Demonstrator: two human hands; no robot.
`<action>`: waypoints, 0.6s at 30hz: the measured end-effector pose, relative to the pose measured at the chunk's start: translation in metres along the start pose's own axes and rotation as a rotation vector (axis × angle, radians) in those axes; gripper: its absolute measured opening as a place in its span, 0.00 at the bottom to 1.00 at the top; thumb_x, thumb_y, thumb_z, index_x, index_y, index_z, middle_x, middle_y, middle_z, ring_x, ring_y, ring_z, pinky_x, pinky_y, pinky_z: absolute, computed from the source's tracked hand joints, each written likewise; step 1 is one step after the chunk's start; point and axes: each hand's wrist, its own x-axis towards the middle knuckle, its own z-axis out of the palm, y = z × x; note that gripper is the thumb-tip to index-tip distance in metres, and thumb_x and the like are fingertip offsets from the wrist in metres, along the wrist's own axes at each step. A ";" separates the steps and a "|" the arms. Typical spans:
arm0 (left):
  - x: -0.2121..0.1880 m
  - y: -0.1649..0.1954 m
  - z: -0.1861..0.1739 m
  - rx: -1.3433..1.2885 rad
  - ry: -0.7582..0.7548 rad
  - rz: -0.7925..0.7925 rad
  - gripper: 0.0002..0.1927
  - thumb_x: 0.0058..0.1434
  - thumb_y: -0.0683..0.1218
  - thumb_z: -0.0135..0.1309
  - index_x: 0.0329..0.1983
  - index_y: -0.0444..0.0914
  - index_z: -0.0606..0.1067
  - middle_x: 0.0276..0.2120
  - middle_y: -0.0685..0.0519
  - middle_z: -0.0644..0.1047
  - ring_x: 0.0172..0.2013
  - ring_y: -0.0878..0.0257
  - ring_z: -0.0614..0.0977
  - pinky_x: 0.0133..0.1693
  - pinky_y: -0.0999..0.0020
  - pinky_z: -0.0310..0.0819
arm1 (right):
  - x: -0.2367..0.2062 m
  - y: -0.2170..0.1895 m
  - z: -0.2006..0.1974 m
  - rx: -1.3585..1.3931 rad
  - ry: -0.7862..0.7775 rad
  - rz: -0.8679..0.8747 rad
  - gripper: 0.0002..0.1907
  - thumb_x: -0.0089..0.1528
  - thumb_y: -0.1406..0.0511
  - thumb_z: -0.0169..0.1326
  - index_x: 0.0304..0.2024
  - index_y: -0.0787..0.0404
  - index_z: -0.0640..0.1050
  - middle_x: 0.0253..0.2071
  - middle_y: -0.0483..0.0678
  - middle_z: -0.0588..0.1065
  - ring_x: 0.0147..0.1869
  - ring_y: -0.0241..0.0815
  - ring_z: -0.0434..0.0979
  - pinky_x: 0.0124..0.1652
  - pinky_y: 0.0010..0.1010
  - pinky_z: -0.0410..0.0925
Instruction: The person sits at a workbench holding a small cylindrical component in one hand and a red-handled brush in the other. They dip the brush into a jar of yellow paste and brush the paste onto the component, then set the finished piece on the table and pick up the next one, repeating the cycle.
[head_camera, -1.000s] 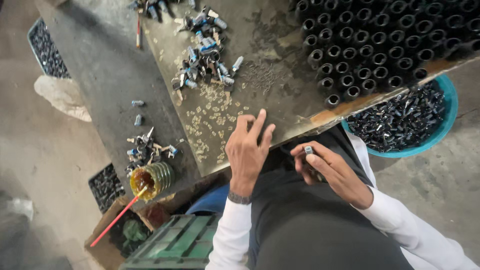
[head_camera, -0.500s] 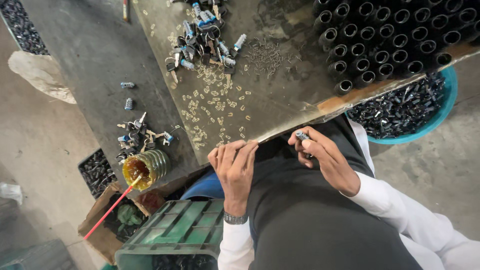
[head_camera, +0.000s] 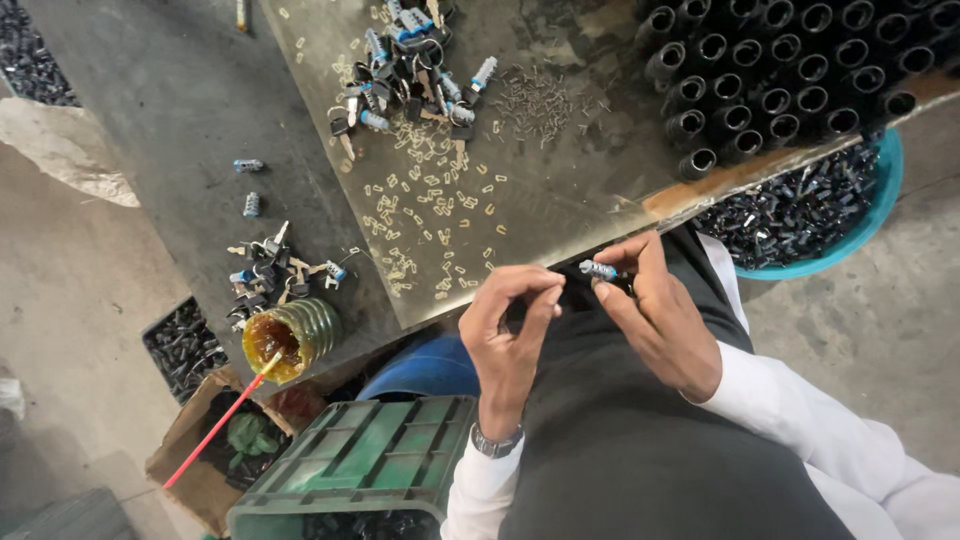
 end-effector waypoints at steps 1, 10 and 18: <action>0.000 0.000 0.001 0.007 -0.012 0.006 0.06 0.65 0.32 0.58 0.43 0.32 0.78 0.43 0.50 0.79 0.35 0.69 0.81 0.39 0.76 0.77 | -0.002 -0.002 0.000 -0.055 0.020 -0.062 0.15 0.67 0.68 0.50 0.53 0.66 0.63 0.42 0.51 0.74 0.44 0.41 0.77 0.43 0.31 0.69; -0.006 0.003 0.001 0.101 -0.041 0.113 0.07 0.64 0.33 0.60 0.44 0.33 0.77 0.45 0.48 0.80 0.45 0.63 0.82 0.45 0.72 0.78 | -0.010 -0.010 0.003 -0.219 0.006 -0.140 0.15 0.65 0.69 0.52 0.49 0.66 0.63 0.41 0.54 0.74 0.35 0.50 0.79 0.38 0.35 0.70; -0.013 0.000 -0.001 0.112 -0.036 0.118 0.08 0.63 0.34 0.62 0.44 0.34 0.78 0.44 0.49 0.81 0.46 0.62 0.82 0.47 0.71 0.78 | -0.012 -0.013 0.007 -0.334 0.024 -0.295 0.14 0.62 0.72 0.55 0.47 0.67 0.66 0.41 0.53 0.73 0.38 0.53 0.78 0.38 0.36 0.69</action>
